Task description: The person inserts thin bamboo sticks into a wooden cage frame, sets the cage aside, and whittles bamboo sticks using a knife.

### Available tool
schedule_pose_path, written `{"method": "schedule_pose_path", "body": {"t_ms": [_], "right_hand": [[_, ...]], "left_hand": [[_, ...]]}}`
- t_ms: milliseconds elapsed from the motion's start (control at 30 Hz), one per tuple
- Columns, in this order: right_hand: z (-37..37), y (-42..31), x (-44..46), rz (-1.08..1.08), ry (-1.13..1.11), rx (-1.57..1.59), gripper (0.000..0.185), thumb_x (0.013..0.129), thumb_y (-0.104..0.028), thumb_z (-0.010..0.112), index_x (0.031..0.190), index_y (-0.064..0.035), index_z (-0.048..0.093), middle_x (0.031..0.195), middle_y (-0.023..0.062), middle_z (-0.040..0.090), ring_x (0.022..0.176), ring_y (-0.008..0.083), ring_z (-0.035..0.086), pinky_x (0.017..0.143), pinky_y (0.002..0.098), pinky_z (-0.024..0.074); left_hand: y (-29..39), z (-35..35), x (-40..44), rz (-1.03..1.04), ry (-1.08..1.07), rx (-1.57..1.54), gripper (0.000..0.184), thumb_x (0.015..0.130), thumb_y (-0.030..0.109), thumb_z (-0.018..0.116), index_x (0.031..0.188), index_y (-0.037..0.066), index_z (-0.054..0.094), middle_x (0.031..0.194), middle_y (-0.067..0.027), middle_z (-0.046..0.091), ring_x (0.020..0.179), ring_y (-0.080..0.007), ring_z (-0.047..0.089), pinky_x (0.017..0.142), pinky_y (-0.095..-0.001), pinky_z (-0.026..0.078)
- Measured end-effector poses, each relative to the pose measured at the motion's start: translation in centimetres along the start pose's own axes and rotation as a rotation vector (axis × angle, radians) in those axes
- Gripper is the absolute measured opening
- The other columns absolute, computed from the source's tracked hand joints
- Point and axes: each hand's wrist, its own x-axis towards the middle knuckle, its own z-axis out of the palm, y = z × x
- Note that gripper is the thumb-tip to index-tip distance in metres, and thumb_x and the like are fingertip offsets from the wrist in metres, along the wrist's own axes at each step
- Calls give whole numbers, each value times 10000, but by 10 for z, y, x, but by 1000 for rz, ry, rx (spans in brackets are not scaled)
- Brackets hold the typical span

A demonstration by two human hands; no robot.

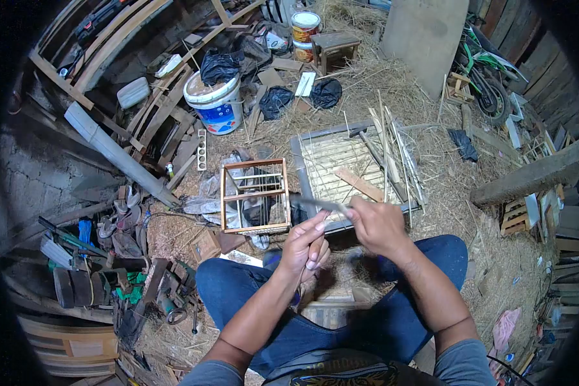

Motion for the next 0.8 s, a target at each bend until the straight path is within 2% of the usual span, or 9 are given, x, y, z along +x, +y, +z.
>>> {"method": "schedule_pose_path", "body": {"t_ms": [167, 233, 300, 400, 433, 500, 567, 667, 800], "right_hand": [[-14, 4, 8, 126, 32, 16, 285, 1071, -351, 502, 974, -116, 631, 670, 120, 637, 583, 362, 656, 497, 472, 483], [-11, -9, -2, 70, -102, 2, 256, 1058, -333, 527, 961, -120, 631, 644, 113, 621, 553, 358, 638, 486, 465, 466], [-4, -12, -6, -91, 42, 34, 298, 1064, -381, 509, 902, -133, 546, 607, 90, 641, 474, 290, 622, 437, 453, 467], [-19, 1, 10, 180, -2, -41, 323, 1063, -378, 539, 1234, -136, 670, 734, 130, 690, 630, 313, 696, 535, 429, 526], [-21, 4, 14, 183, 2, -45, 323, 1063, -378, 539, 1234, -136, 670, 734, 130, 690, 630, 313, 696, 535, 429, 526], [-19, 11, 16, 247, 38, 417, 429, 1054, -412, 583, 1327, -93, 673, 796, 133, 713, 766, 273, 737, 633, 368, 536], [9, 16, 18, 172, 222, 665, 393, 1032, -412, 649, 1109, -34, 724, 726, 40, 662, 728, 150, 667, 648, 300, 471], [10, 9, 25, 378, 146, 1043, 339, 1017, -347, 706, 847, -65, 626, 722, -96, 479, 673, 32, 388, 585, 250, 338], [4, 23, 32, 395, 152, 952, 361, 1038, -354, 662, 859, -40, 648, 696, -55, 544, 661, 60, 482, 592, 278, 382]], "left_hand": [[-1, 6, -4, 4, -17, -29, 374, 1087, 88, 455, 1440, 16, 554, 464, 7, 413, 323, -98, 352, 333, -258, 310], [-3, 2, -5, -8, 40, -36, 392, 1086, 76, 449, 1463, 23, 539, 463, 8, 411, 326, -97, 354, 334, -257, 311], [-3, -1, -6, -5, 20, -23, 405, 1086, 76, 448, 1480, 32, 528, 463, 10, 409, 329, -95, 356, 336, -255, 311], [-2, 0, -10, -14, -22, 5, 422, 1085, 76, 451, 1501, 45, 515, 463, 13, 408, 335, -93, 362, 343, -252, 312], [-1, 3, -9, -13, -47, 22, 425, 1084, 76, 454, 1505, 51, 513, 464, 15, 410, 337, -91, 366, 346, -251, 315], [-5, 4, -8, 2, -45, 23, 428, 1082, 78, 467, 1507, 54, 512, 467, 20, 417, 338, -84, 365, 358, -248, 318], [-5, 8, -7, -36, -37, 119, 428, 1083, 85, 473, 1507, 56, 515, 471, 21, 424, 340, -80, 362, 369, -246, 321], [-7, 12, -9, -66, -14, 208, 420, 1086, 97, 478, 1502, 57, 523, 472, 25, 425, 340, -76, 360, 375, -244, 320], [-8, 12, -8, -38, 3, 302, 414, 1091, 104, 475, 1499, 55, 526, 472, 26, 423, 336, -75, 356, 373, -241, 324]]}}
